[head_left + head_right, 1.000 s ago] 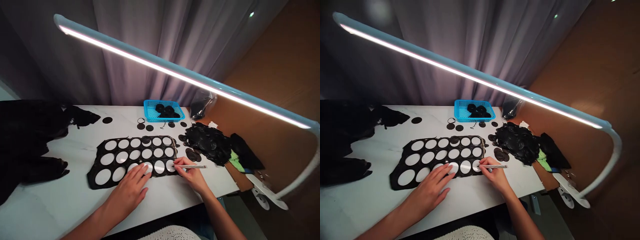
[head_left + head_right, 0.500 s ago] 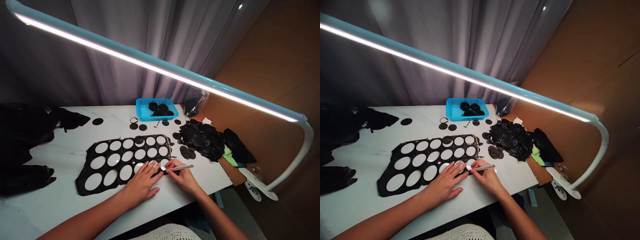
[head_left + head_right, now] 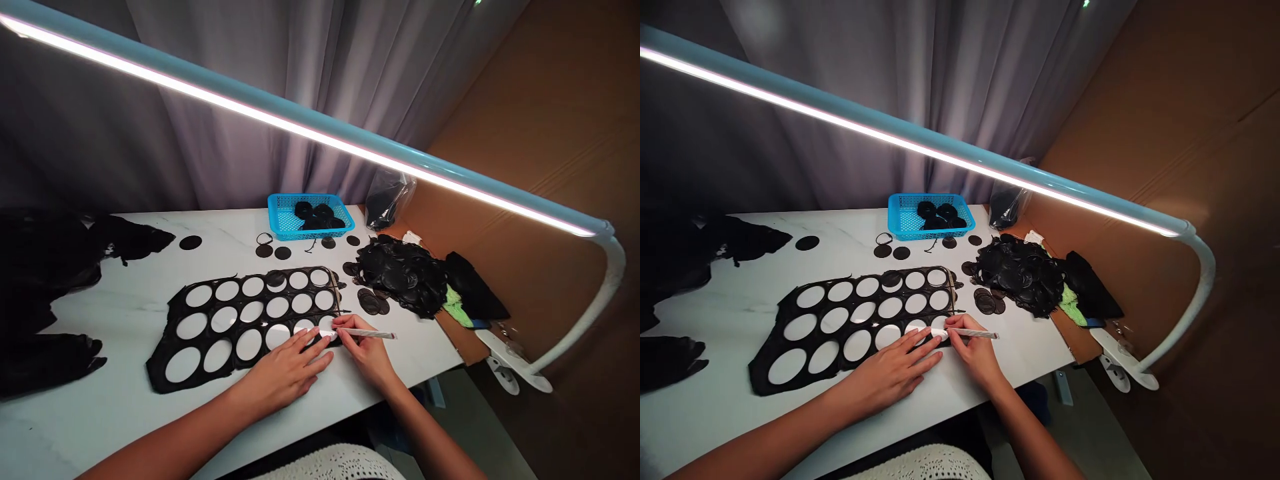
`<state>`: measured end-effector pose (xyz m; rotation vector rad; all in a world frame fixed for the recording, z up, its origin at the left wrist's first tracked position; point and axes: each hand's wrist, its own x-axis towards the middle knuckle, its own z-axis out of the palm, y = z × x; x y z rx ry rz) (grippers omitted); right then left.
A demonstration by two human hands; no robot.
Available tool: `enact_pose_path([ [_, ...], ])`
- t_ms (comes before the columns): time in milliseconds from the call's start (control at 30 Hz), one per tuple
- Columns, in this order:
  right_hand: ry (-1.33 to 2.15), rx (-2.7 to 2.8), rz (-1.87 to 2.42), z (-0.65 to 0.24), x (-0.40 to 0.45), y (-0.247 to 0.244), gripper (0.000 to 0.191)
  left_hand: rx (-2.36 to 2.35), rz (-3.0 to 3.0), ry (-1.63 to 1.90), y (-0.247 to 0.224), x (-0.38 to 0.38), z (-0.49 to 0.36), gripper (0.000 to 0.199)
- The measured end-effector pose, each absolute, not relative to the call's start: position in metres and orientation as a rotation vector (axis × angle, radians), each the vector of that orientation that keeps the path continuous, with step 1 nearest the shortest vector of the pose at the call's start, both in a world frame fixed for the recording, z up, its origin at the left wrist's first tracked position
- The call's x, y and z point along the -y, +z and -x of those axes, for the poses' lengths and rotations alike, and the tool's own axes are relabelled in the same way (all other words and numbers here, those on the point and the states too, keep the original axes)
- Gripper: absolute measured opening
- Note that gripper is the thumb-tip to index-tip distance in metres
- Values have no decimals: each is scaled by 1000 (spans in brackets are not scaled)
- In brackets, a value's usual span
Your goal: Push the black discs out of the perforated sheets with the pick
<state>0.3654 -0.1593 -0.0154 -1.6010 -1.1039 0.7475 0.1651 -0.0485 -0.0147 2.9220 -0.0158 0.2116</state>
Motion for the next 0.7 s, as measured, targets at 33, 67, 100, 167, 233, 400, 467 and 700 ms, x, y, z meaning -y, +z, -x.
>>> enact_pose_path([
  [33, 740, 1101, 1600, -365, 159, -15, 20, 33, -2934, 189, -15, 49, -166, 60],
  [67, 734, 1098, 1597, -364, 159, -15, 19, 48, -2944, 161, -15, 50, -166, 64],
  [100, 730, 1096, 1594, -364, 159, -15, 18, 62, -2949, 131, -15, 50, -167, 67],
  [167, 724, 1093, 1591, -364, 159, -14, 17, 84, -2943, 75, -16, 51, -169, 71],
  [233, 722, 1092, 1589, -364, 159, -14, 16, 108, -2911, 60, -16, 51, -169, 72],
  [400, 720, 1092, 1588, -365, 162, -15, 16, 277, -2787, 165, -6, 50, -163, 58],
  [467, 735, 1084, 1580, -366, 164, -15, 16, 351, -2742, 301, 1, 53, -161, 43],
  [700, 749, 1140, 1568, -366, 166, -10, 14, 44, -2677, 723, 1, 57, -170, 22],
])
